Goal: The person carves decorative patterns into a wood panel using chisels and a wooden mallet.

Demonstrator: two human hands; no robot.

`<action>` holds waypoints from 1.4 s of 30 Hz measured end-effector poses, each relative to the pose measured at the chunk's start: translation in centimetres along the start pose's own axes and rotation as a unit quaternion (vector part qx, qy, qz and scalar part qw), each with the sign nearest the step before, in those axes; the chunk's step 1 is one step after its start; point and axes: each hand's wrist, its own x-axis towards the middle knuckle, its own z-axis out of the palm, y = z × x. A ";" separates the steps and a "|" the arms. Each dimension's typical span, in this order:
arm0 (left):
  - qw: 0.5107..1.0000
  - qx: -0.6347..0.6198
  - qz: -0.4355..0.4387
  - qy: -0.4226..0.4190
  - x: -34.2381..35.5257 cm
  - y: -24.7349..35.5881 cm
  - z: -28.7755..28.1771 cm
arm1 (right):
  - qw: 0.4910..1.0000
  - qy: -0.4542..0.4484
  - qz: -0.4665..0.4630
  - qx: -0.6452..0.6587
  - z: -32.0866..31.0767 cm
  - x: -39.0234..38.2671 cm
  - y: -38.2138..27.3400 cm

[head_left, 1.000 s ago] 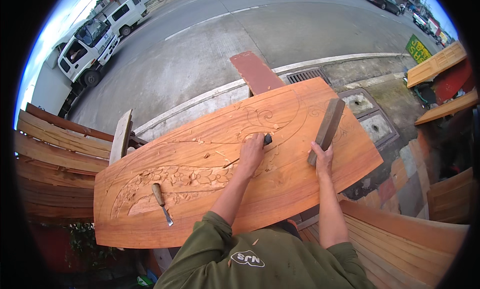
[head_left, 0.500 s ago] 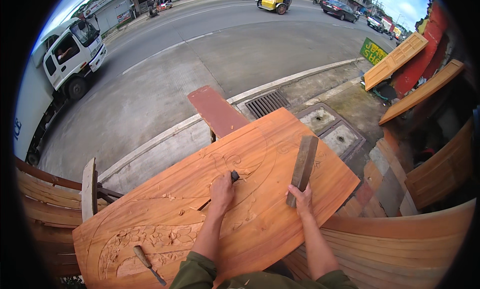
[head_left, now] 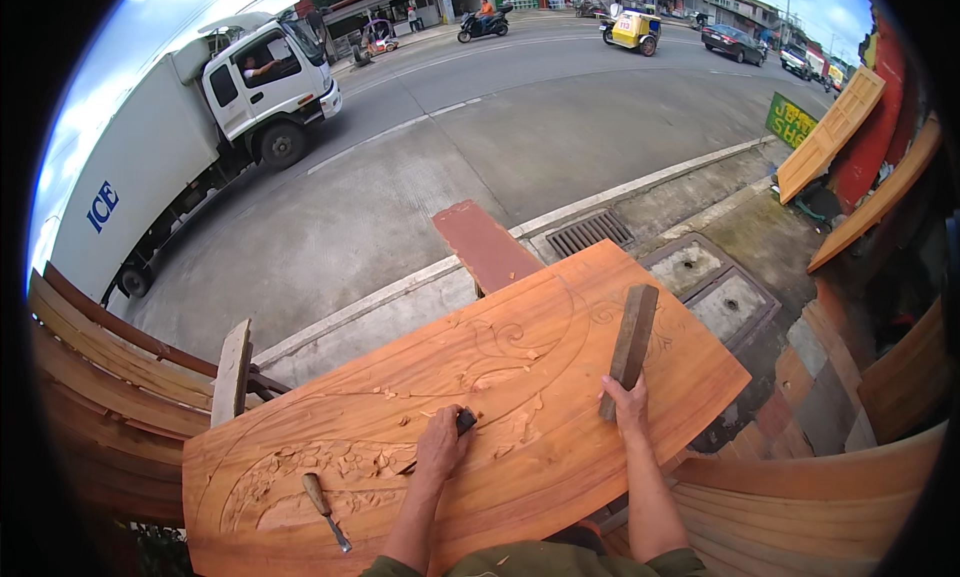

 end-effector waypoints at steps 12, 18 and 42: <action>0.986 0.024 -0.034 0.159 -2.7 1.3 2.5 | 0.999 -0.028 -0.007 -0.016 -0.3 0.0 0.3; 0.980 0.045 -0.040 0.191 -2.6 0.3 3.3 | 0.999 -0.025 -0.007 -0.027 -0.3 -0.2 0.5; 0.993 -0.050 0.042 0.102 -1.9 2.6 2.2 | 0.997 -0.047 0.067 -0.018 -0.3 -0.2 0.7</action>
